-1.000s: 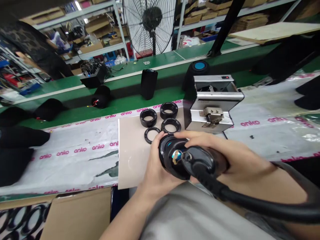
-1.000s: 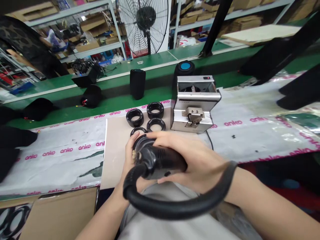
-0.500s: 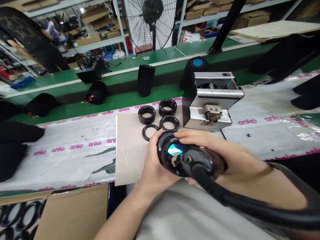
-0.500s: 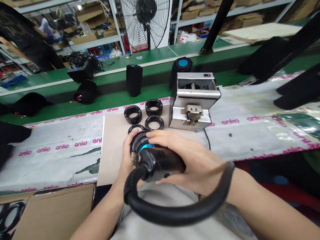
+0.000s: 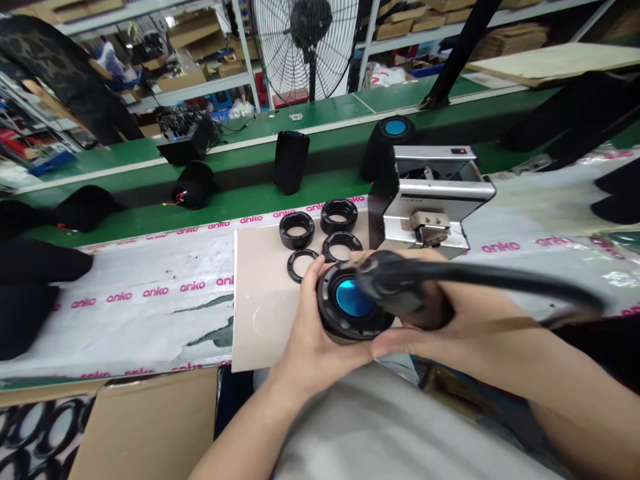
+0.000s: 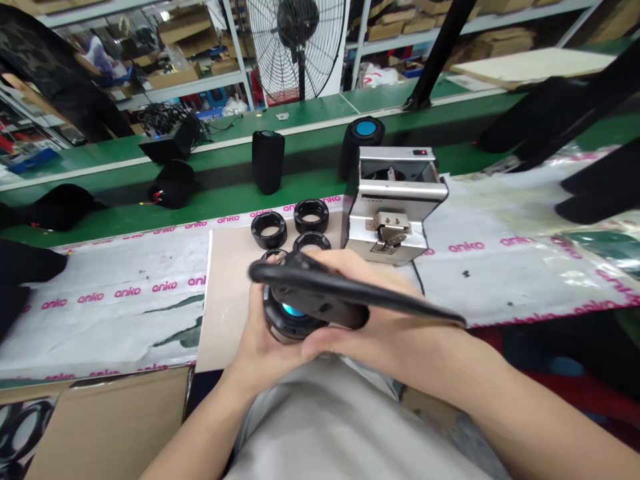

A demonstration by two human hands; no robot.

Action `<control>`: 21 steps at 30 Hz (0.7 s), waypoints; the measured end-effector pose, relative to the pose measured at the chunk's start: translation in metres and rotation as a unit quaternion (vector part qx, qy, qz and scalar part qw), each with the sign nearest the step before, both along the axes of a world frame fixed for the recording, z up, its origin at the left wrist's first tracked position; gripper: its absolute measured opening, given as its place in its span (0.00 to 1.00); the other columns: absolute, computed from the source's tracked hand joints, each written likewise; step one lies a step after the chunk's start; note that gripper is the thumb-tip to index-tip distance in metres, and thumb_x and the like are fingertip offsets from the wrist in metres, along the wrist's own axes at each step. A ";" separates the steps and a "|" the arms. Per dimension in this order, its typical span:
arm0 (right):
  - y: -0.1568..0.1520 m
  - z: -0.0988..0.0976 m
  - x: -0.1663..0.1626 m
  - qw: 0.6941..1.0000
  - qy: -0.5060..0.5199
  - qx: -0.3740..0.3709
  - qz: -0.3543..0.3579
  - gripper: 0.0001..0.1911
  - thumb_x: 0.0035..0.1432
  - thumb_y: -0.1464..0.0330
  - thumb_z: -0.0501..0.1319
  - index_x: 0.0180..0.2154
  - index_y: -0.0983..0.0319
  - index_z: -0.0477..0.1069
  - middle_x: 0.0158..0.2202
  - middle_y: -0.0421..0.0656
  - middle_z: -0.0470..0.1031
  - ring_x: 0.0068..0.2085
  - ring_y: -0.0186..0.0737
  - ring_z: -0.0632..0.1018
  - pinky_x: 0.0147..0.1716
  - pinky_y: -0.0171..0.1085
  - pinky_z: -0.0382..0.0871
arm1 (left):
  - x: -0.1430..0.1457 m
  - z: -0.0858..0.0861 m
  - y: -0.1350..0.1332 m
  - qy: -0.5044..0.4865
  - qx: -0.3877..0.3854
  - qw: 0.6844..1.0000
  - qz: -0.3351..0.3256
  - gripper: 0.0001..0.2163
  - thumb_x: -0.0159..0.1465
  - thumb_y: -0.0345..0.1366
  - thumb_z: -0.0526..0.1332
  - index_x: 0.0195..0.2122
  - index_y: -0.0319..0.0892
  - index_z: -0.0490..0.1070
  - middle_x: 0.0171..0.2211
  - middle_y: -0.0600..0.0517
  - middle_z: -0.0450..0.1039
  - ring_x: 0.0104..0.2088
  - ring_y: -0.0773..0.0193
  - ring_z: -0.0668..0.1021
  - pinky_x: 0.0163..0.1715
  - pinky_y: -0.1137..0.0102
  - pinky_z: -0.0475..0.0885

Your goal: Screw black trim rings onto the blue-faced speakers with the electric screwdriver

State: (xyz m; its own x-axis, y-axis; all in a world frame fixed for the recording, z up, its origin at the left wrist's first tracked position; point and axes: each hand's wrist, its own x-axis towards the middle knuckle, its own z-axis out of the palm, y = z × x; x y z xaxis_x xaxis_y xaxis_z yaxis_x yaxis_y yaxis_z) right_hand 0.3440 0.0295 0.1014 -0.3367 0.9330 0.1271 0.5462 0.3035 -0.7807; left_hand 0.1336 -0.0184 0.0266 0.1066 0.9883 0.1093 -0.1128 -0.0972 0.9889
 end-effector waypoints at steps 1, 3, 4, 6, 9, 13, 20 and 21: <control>0.000 0.002 -0.002 1.000 0.008 -0.025 0.009 0.43 0.39 0.49 0.83 0.60 0.35 0.80 0.60 0.36 0.83 0.57 0.57 0.86 0.48 0.48 0.89 | 0.000 0.001 0.000 -0.010 -0.006 1.000 -0.005 0.56 0.54 0.45 0.85 0.76 0.56 0.50 0.73 0.40 0.68 0.73 0.38 0.74 0.75 0.41 0.68; 0.000 0.007 -0.003 0.996 0.020 -0.087 -0.014 0.47 0.33 0.53 0.85 0.59 0.34 0.80 0.61 0.34 0.82 0.60 0.60 0.84 0.51 0.52 0.88 | 0.000 0.002 0.000 0.001 -0.006 1.000 0.005 0.57 0.53 0.44 0.86 0.75 0.55 0.50 0.72 0.40 0.70 0.73 0.37 0.74 0.75 0.40 0.68; 0.000 0.009 -0.004 0.992 0.018 -0.117 -0.039 0.47 0.30 0.53 0.85 0.58 0.36 0.82 0.59 0.34 0.83 0.60 0.61 0.84 0.53 0.55 0.87 | 0.000 0.003 0.000 0.017 -0.001 1.000 0.014 0.58 0.52 0.43 0.86 0.75 0.55 0.50 0.72 0.39 0.69 0.73 0.37 0.74 0.75 0.39 0.67; 0.000 0.011 -0.004 0.984 0.006 -0.162 -0.077 0.41 0.27 0.52 0.83 0.50 0.42 0.85 0.52 0.38 0.86 0.57 0.64 0.84 0.57 0.61 0.84 | -0.001 0.002 0.000 0.044 0.018 0.999 0.023 0.57 0.52 0.42 0.86 0.75 0.54 0.50 0.73 0.39 0.68 0.74 0.36 0.73 0.75 0.39 0.66; -0.001 0.014 -0.007 0.982 -0.006 -0.174 -0.078 0.29 0.31 0.53 0.81 0.40 0.49 0.82 0.48 0.40 0.86 0.55 0.62 0.85 0.62 0.61 0.82 | -0.002 0.001 -0.002 0.053 0.026 0.998 0.019 0.53 0.56 0.40 0.83 0.75 0.55 0.52 0.74 0.40 0.68 0.74 0.38 0.73 0.75 0.39 0.67; 0.001 0.017 -0.010 0.988 -0.034 -0.147 -0.023 0.33 0.41 0.55 0.76 0.53 0.41 0.79 0.56 0.36 0.83 0.57 0.58 0.84 0.47 0.54 0.87 | -0.001 0.004 -0.001 0.034 0.015 0.999 0.006 0.50 0.56 0.39 0.83 0.74 0.54 0.55 0.72 0.41 0.70 0.71 0.40 0.76 0.73 0.40 0.71; 0.021 0.029 -0.001 0.978 -0.159 -0.111 0.080 0.33 0.46 0.55 0.75 0.56 0.44 0.79 0.56 0.38 0.84 0.56 0.52 0.84 0.64 0.50 0.80 | 0.000 0.016 0.002 0.031 -0.009 0.999 0.016 0.45 0.54 0.40 0.84 0.68 0.50 0.62 0.64 0.42 0.77 0.64 0.41 0.82 0.68 0.41 0.76; 0.022 0.031 -0.001 0.975 -0.169 -0.126 0.074 0.33 0.45 0.54 0.75 0.56 0.45 0.80 0.55 0.39 0.84 0.54 0.52 0.85 0.64 0.50 0.80 | -0.001 0.016 0.002 0.035 -0.008 0.999 0.017 0.46 0.53 0.41 0.84 0.69 0.50 0.61 0.65 0.41 0.76 0.65 0.39 0.81 0.68 0.40 0.75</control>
